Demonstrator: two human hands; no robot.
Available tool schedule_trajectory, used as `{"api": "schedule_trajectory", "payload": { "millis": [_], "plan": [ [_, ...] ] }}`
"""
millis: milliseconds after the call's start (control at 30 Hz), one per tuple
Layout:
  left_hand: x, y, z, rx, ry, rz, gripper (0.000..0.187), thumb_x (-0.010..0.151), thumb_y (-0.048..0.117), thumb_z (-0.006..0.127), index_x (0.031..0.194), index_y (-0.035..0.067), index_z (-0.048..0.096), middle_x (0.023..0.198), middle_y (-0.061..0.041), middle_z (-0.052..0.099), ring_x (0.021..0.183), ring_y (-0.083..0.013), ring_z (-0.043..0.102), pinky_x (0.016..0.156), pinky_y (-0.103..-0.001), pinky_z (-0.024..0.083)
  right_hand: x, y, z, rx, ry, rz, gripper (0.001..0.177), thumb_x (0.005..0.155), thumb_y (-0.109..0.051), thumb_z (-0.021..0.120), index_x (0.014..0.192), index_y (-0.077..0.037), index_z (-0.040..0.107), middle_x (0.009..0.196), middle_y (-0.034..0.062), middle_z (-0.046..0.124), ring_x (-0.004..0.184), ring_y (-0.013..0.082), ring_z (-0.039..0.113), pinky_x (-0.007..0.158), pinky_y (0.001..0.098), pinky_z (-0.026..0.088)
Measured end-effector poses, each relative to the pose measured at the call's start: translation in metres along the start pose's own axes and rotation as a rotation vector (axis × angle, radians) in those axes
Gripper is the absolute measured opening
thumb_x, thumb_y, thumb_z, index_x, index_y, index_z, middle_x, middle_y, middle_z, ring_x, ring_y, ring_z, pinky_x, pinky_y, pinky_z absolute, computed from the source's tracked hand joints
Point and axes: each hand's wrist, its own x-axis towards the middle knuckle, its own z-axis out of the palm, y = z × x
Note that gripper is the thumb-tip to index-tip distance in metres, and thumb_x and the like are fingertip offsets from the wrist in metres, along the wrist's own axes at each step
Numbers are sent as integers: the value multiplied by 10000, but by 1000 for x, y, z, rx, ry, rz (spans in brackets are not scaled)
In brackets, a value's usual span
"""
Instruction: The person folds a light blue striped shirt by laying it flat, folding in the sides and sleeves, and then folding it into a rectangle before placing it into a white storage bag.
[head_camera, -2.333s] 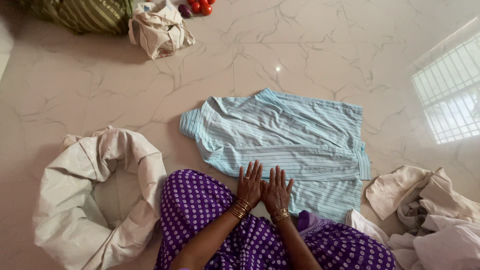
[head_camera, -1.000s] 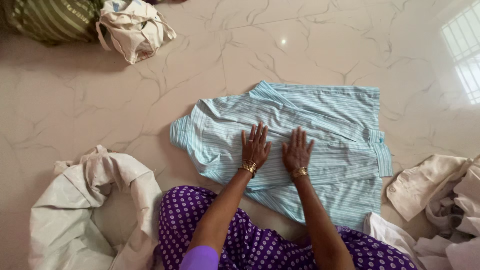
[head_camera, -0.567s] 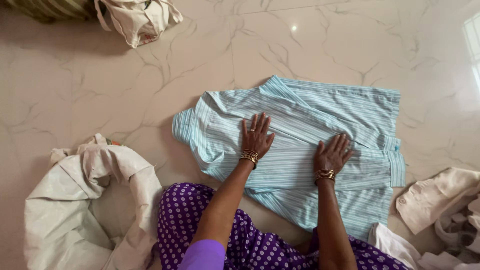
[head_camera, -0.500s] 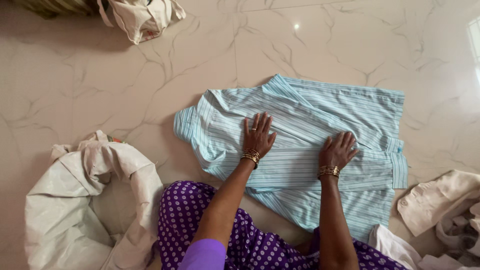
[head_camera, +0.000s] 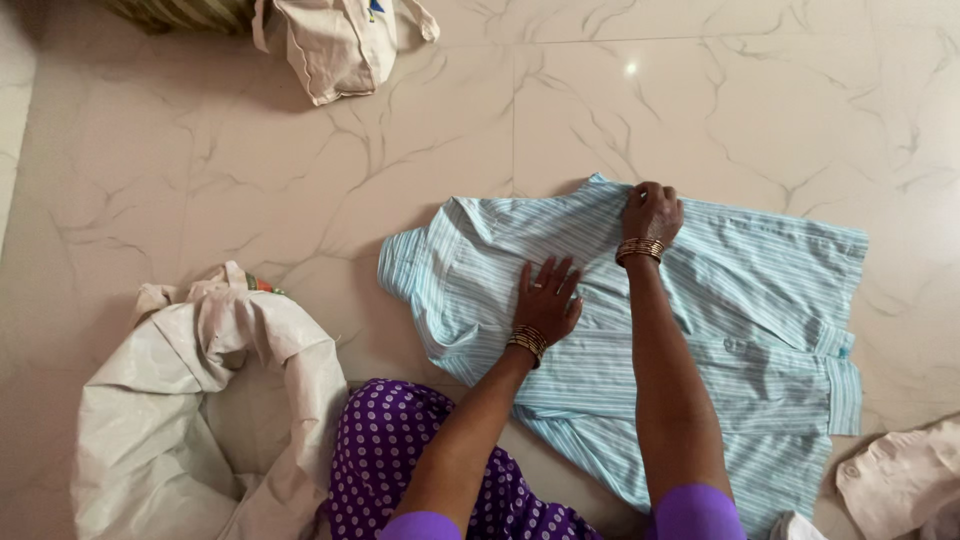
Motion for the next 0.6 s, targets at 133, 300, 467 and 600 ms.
{"api": "schedule_trajectory", "payload": {
  "millis": [133, 300, 467, 600],
  "plan": [
    [0, -1, 3, 20, -72, -17, 515, 981, 414, 537, 1426, 155, 553, 1614, -70, 418, 1512, -271, 335, 1241, -637, 135, -39, -8, 14, -84, 47, -334, 488, 1076, -394, 502, 1464, -97, 507, 1533, 128, 506, 1407, 302, 448, 1183, 536, 301],
    [3, -5, 11, 68, -29, -38, 606, 1029, 429, 462, 1554, 129, 427, 1643, -80, 346, 1533, -281, 287, 1256, -563, 129, -111, 19, 6, -179, -189, -388, 725, 1047, -552, 317, 1608, -93, 298, 1689, 86, 230, 1567, 244, 146, 1252, 540, 28],
    [4, -3, 8, 63, -30, -58, 594, 1013, 414, 462, 1553, 172, 417, 1669, -59, 305, 1536, -256, 273, 1258, -543, 129, -70, 118, -61, -498, -241, -256, 777, 1032, -628, 181, 1623, -124, 195, 1716, 51, 90, 1577, 226, 46, 1247, 546, -37],
    [3, 0, 4, 79, -66, -82, 594, 997, 407, 474, 1544, 183, 417, 1667, -55, 297, 1535, -245, 267, 1257, -548, 132, -43, 195, -110, -462, -154, -77, 764, 1057, -598, 163, 1640, -105, 172, 1729, 61, 71, 1586, 222, 36, 1247, 598, -63]
  ]
}}
